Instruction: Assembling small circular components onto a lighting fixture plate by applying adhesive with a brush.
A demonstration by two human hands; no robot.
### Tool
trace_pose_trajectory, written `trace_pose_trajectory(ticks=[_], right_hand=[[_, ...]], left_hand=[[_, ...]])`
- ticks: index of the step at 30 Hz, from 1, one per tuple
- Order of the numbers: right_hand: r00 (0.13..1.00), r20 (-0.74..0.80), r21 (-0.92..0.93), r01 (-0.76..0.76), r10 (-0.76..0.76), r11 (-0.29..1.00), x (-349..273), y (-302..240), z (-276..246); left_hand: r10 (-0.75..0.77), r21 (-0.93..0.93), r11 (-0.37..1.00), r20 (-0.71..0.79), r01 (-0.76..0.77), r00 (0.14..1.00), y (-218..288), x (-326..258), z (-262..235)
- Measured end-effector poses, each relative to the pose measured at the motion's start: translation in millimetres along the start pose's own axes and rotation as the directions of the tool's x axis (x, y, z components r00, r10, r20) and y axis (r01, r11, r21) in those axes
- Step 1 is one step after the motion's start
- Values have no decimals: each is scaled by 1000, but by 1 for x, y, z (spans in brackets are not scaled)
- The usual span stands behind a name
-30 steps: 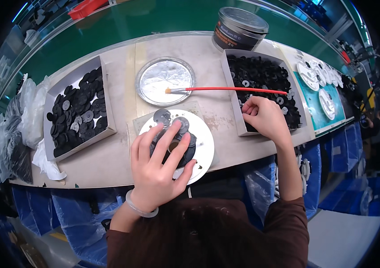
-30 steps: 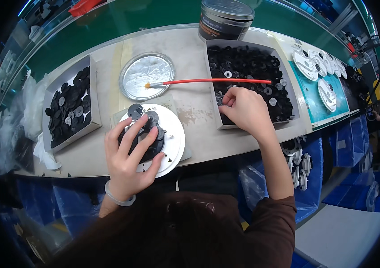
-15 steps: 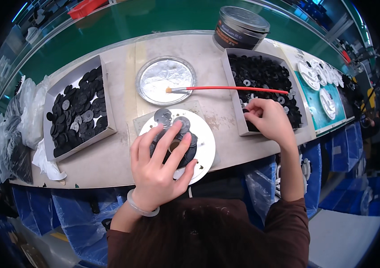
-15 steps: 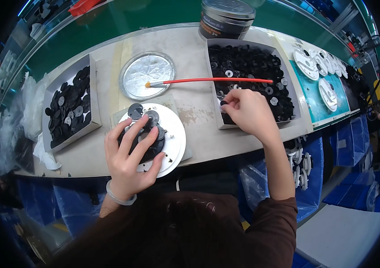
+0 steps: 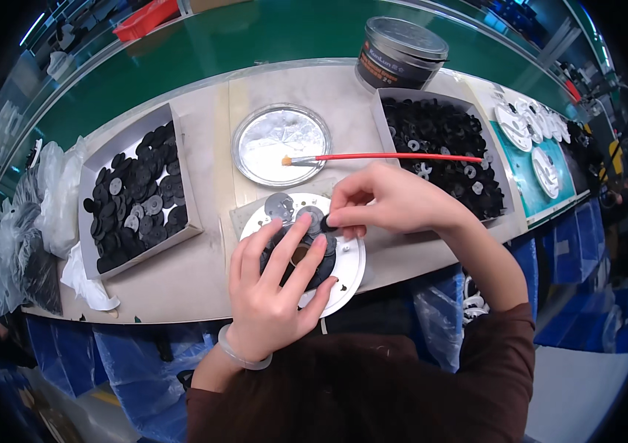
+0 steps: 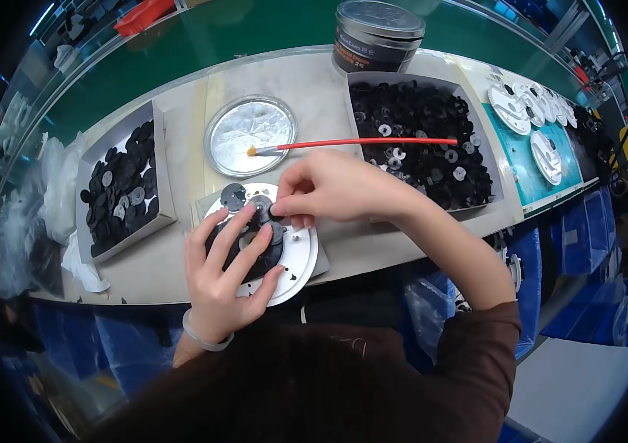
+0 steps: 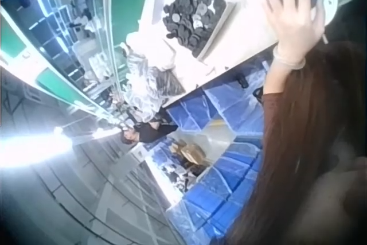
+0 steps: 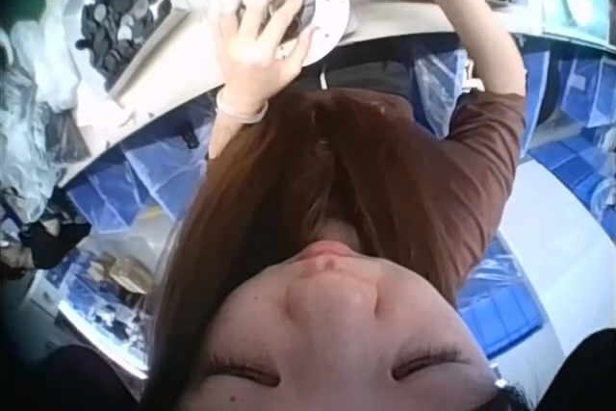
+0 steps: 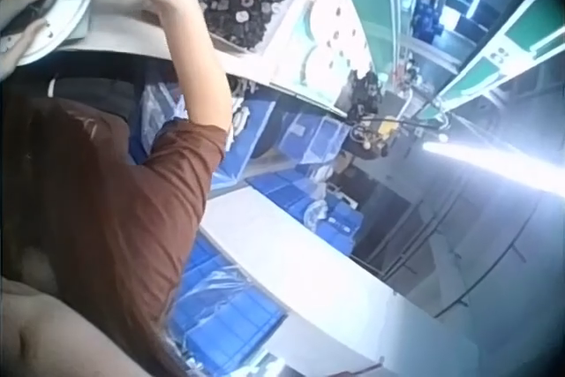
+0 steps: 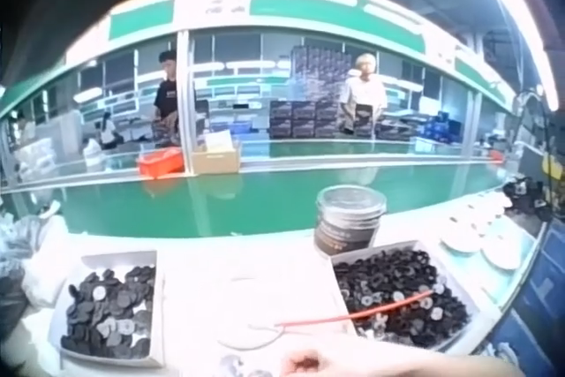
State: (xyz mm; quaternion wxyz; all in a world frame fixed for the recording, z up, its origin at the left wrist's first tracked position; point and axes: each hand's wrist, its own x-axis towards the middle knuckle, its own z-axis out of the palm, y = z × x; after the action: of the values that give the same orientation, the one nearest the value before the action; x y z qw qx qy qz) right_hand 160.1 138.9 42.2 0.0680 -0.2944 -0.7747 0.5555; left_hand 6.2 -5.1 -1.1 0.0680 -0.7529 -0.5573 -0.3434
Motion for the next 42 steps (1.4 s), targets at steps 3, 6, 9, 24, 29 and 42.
trace_pose_trajectory(ticks=[3, 6, 9, 24, 29, 42], right_hand=[[936, 257, 33, -257, 240, 966, 19, -3, -7], [914, 291, 69, -316, 284, 946, 26, -3, -7], [893, 313, 102, -370, 323, 923, 30, -1, -4], [985, -158, -409, 1, -72, 913, -4, -20, -25], [856, -438, -784, -215, -274, 582, -55, 15, -65], [767, -614, -325, -29, -187, 945, -51, -38, -59]], left_hand=[[-27, -69, 997, -2, 27, 1000, -4, -1, 2], [0, -48, 999, -1, 0, 1000, -9, -1, -1], [-10, -56, 998, -15, 10, 1000, -10, -2, -2], [-3, -67, 998, 9, 3, 1000, -12, -1, -4], [89, -98, 992, 96, -79, 991, -10, 5, -6], [46, -103, 994, 69, -39, 997, -10, 1, -4]])
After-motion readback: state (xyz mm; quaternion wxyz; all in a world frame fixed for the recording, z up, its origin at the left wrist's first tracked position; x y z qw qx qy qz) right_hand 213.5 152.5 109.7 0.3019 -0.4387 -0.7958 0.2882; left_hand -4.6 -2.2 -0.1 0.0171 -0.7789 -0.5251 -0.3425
